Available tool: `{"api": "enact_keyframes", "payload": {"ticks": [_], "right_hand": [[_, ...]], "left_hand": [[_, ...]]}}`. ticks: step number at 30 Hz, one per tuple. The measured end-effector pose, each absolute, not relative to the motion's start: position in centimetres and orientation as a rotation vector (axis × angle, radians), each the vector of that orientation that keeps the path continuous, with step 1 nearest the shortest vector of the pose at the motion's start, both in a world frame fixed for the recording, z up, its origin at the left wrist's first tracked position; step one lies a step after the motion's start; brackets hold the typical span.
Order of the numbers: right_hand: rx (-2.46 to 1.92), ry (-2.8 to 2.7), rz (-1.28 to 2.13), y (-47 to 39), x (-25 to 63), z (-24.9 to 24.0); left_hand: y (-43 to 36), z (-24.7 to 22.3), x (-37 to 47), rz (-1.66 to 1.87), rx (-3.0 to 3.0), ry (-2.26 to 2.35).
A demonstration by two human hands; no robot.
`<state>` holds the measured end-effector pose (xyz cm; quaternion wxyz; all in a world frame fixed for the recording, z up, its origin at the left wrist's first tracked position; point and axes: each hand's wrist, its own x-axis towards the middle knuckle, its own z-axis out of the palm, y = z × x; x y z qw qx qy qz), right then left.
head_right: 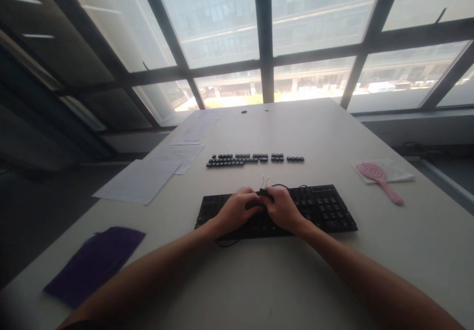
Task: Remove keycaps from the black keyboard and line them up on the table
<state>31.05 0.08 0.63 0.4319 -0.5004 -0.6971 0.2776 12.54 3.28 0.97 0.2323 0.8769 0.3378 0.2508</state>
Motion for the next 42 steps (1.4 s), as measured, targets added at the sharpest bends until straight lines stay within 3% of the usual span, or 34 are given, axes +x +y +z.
{"api": "enact_keyframes", "payload": {"ticks": [34, 42], "right_hand": [[-1.208, -1.539, 0.723, 0.0, 30.6, 1.1], [-1.229, -1.54, 0.749, 0.2, 30.6, 1.1]], "left_hand": [[2.6, 1.4, 12.4, 1.024, 2.405, 0.684], [6.5, 3.6, 10.7, 1.019, 2.299, 1.043]]}}
